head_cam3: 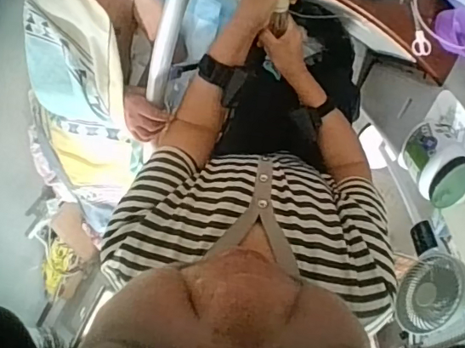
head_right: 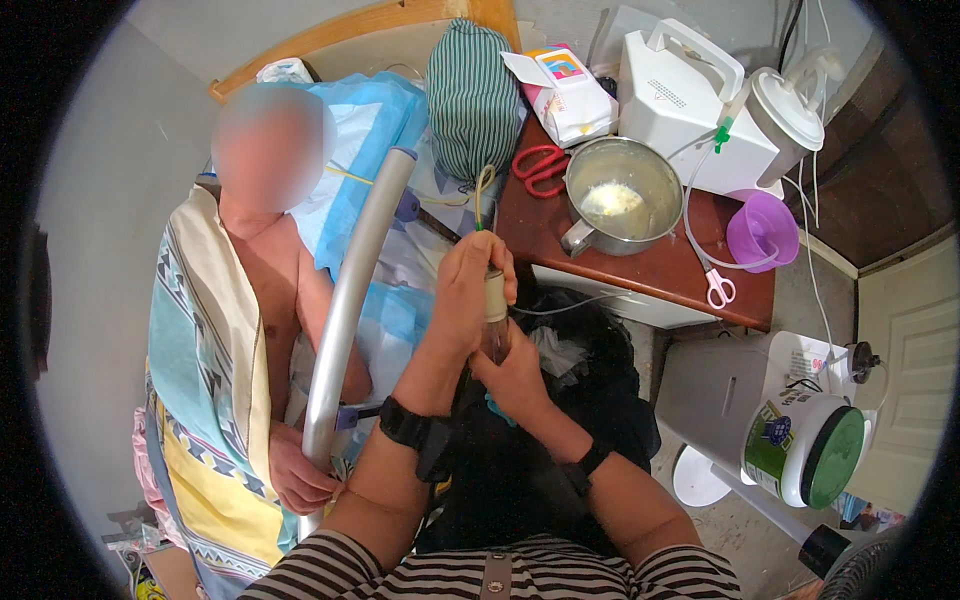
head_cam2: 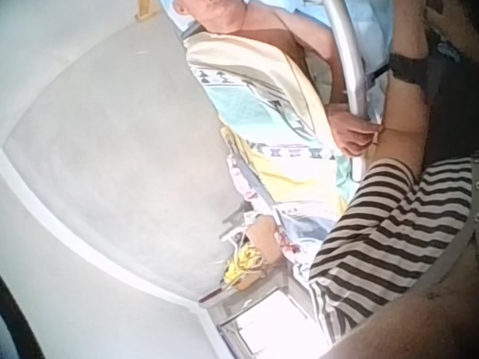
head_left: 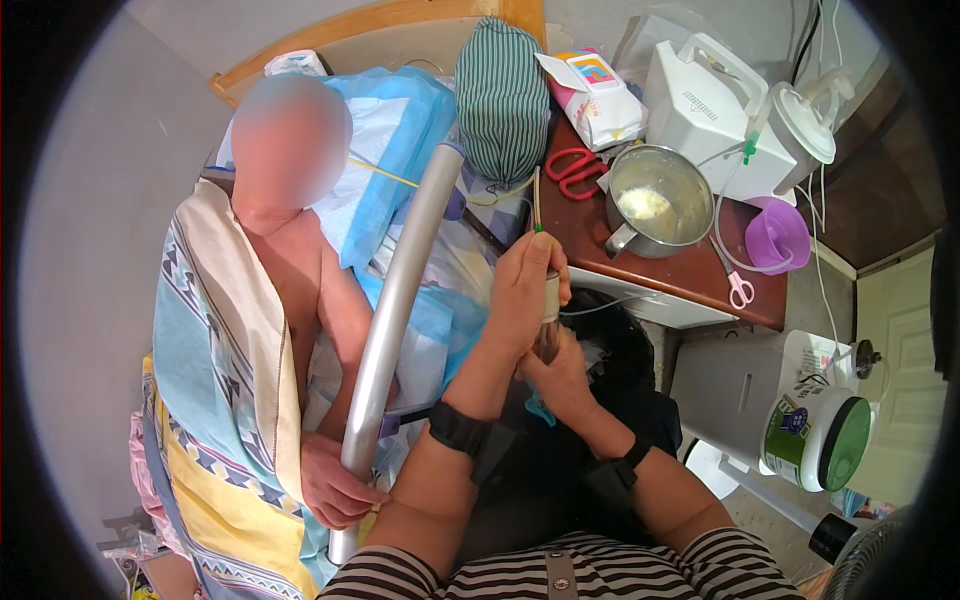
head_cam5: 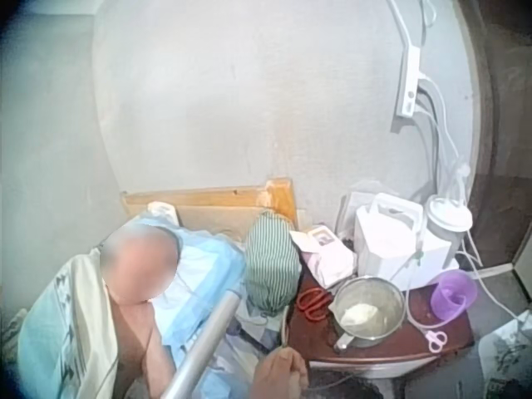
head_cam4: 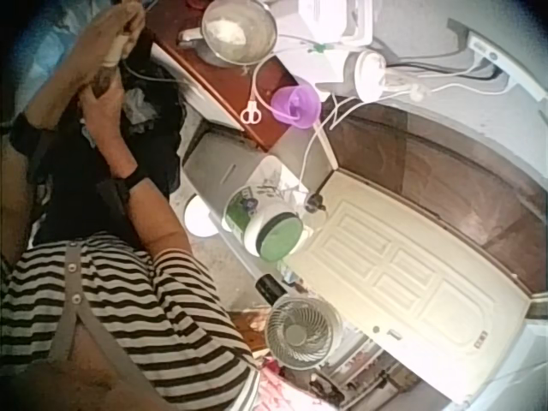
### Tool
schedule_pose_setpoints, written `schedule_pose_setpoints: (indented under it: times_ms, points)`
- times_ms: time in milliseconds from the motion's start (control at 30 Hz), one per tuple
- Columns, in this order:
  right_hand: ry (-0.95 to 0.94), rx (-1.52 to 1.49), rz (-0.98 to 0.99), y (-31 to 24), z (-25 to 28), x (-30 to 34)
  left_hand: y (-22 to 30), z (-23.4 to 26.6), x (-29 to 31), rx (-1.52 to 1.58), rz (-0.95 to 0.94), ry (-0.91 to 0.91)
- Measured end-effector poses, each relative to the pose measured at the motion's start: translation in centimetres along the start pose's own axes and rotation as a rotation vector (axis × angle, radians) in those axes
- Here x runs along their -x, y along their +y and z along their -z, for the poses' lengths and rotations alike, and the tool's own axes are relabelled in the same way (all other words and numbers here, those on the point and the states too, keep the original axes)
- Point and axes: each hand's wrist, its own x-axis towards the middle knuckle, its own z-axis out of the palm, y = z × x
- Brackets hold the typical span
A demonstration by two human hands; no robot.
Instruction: Administer liquid nutrition to a patient via a nasogastric feeding tube and cleaning the patient's face.
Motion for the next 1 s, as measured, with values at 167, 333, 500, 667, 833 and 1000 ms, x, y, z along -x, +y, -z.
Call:
schedule_pose_setpoints:
  times_ms: [167,333,500,667,833,1000]
  points:
    - [0.018,0.049,0.024,0.4,-0.1,0.2,-0.2,0.2,0.3,-0.004,0.019,0.009]
    - [0.0,0.024,-0.009,1.2,-0.1,0.3,-0.5,0.4,0.7,0.004,0.031,0.01]
    - [-0.02,-0.031,-0.068,1.5,0.0,0.5,-0.7,0.4,1.0,-0.013,0.047,0.016]
    - [-0.011,0.096,-0.07,1.3,0.1,0.9,-1.3,0.6,1.1,-0.017,0.061,-0.007]
    - [-0.011,0.109,-0.038,2.6,0.3,1.1,-1.7,0.6,1.3,-0.04,0.069,0.006]
    - [-0.041,0.073,-0.086,2.9,0.3,1.5,-2.1,0.8,1.6,-0.038,0.073,0.002]
